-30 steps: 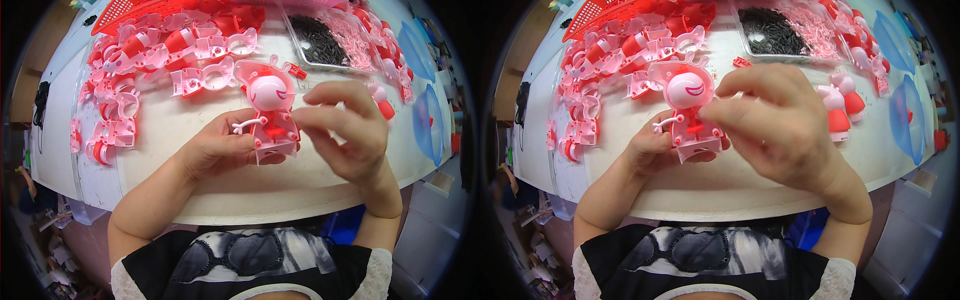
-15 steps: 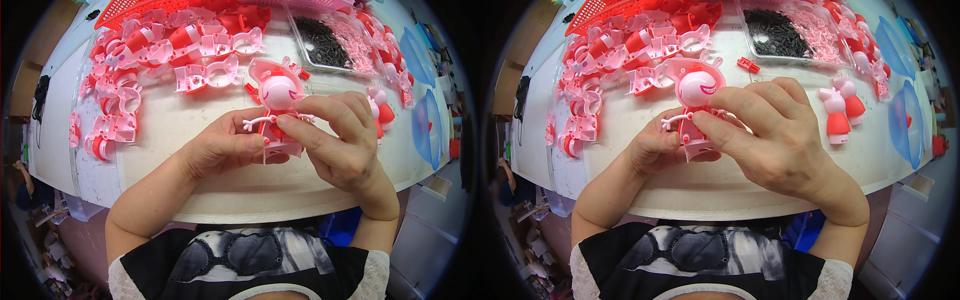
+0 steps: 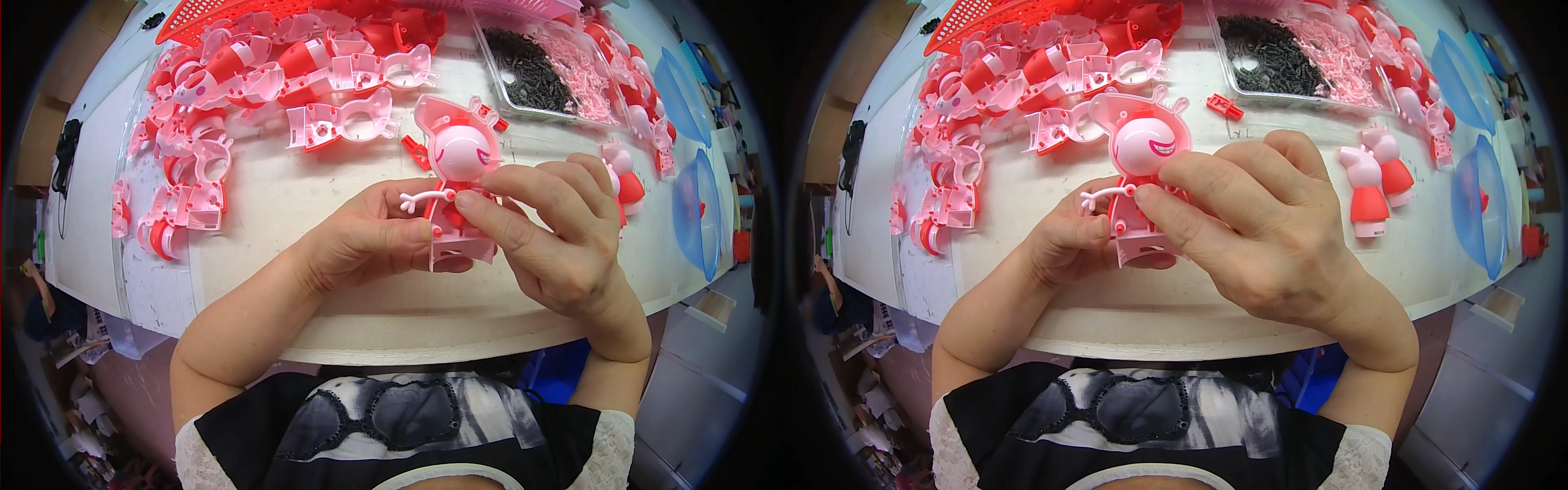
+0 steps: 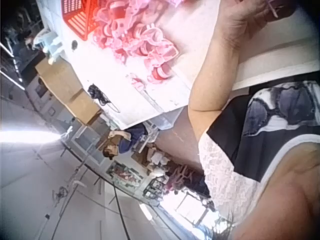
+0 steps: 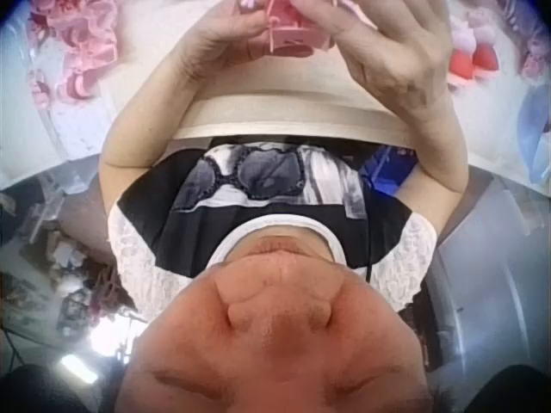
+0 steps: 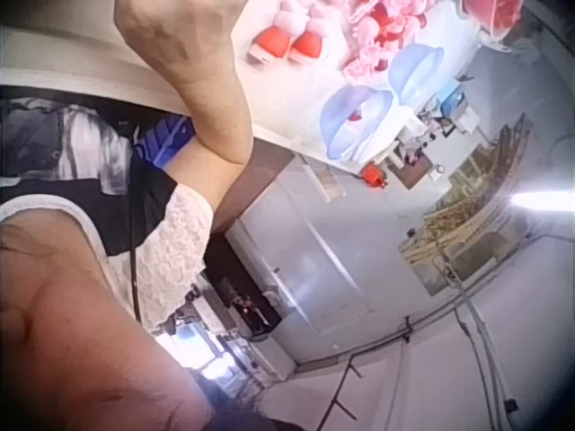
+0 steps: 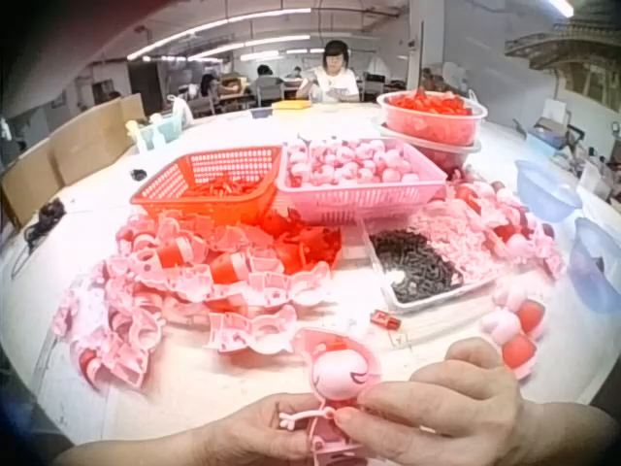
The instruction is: The person assembles plastic Peppa Pig toy figurines by hand, joining peppa pig torsos, peppa pig heads, and toy limbs from an assembly bin.
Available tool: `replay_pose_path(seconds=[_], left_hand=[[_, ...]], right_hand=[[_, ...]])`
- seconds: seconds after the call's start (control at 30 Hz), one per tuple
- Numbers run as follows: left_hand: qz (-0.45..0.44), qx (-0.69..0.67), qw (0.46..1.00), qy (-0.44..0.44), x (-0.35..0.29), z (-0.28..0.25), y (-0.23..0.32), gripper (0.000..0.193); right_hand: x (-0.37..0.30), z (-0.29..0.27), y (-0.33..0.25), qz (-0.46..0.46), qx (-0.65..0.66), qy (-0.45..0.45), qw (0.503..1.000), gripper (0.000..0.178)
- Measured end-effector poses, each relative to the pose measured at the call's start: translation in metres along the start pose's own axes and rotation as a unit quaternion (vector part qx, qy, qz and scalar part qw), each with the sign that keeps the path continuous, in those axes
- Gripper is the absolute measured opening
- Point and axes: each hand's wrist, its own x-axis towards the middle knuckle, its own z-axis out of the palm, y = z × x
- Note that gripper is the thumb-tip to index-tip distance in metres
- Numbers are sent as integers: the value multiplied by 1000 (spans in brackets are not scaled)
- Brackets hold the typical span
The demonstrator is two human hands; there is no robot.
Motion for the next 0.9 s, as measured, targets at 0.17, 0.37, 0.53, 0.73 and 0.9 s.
replay_pose_path(seconds=[0.17,0.37,0.53,0.73,0.9], left_hand=[[-17,8,998,57,2,8,3,70],[-18,9,998,62,4,11,2,70],[-48,29,998,23,-1,4,4,73],[-31,36,999,14,6,2,2,73],[-31,20,999,36,7,4,5,64]], right_hand=[[-1,0,2,-15,-22,3,1000,32],[1,-3,4,-29,-41,-2,999,32],[2,-12,9,-3,-1,12,1000,37],[12,-37,84,132,28,157,978,25],[1,-27,133,263,35,29,964,16]])
